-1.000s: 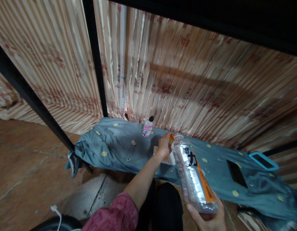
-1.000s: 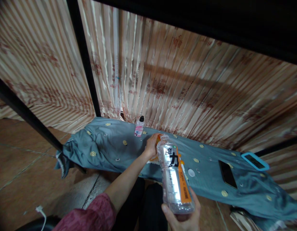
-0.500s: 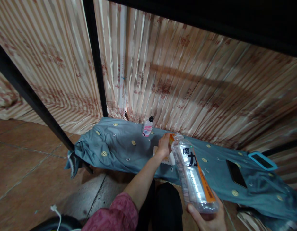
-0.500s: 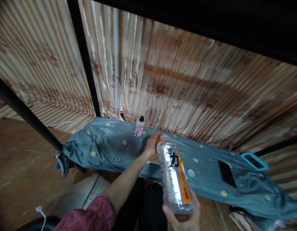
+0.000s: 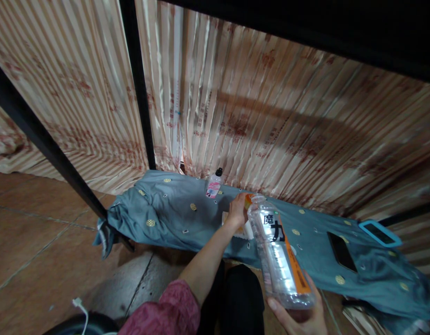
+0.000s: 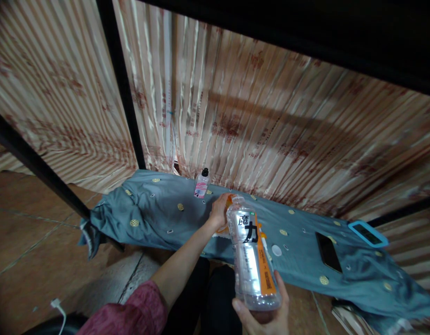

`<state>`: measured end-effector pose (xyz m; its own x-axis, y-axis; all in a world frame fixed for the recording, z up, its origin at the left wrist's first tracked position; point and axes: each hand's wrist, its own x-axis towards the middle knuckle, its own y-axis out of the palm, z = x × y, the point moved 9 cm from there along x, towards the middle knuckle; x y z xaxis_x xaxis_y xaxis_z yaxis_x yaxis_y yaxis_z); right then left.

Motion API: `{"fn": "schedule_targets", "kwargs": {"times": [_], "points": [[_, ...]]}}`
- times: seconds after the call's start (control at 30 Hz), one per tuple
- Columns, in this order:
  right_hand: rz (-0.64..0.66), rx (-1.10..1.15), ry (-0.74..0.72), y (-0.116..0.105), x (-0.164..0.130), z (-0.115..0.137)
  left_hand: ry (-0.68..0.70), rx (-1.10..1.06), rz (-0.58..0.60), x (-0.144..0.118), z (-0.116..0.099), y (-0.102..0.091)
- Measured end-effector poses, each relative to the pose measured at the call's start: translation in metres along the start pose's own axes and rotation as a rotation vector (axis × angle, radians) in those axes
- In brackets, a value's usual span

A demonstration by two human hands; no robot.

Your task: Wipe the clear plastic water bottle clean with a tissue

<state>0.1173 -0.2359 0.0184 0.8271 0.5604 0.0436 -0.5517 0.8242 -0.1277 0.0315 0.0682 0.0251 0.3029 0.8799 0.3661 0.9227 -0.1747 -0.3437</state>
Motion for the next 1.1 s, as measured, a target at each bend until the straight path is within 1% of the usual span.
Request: {"fn": "schedule_targets", "kwargs": {"times": [0.17, 0.3, 0.43, 0.7, 0.9, 1.1], "points": [[-0.001, -0.068, -0.024, 0.002, -0.002, 0.009, -0.017, 0.008, 0.008, 0.0, -0.001, 0.0], [-0.021, -0.076, -0.03, 0.004, -0.006, 0.017, -0.042, 0.002, 0.012, 0.0, -0.001, 0.0], [-0.018, -0.084, -0.05, 0.007, -0.009, 0.021, -0.027, -0.014, -0.004, -0.001, -0.003, -0.001], [-0.038, -0.127, -0.064, 0.006, -0.009, 0.022, -0.006, -0.042, -0.052, 0.0, 0.002, -0.001], [-0.064, -0.184, -0.093, 0.004, -0.009, 0.023, 0.007, -0.042, -0.047, 0.0, 0.006, 0.003], [-0.043, -0.187, -0.115, 0.004, -0.009, 0.023, -0.005, -0.034, -0.044, 0.0, 0.004, 0.001]]}}
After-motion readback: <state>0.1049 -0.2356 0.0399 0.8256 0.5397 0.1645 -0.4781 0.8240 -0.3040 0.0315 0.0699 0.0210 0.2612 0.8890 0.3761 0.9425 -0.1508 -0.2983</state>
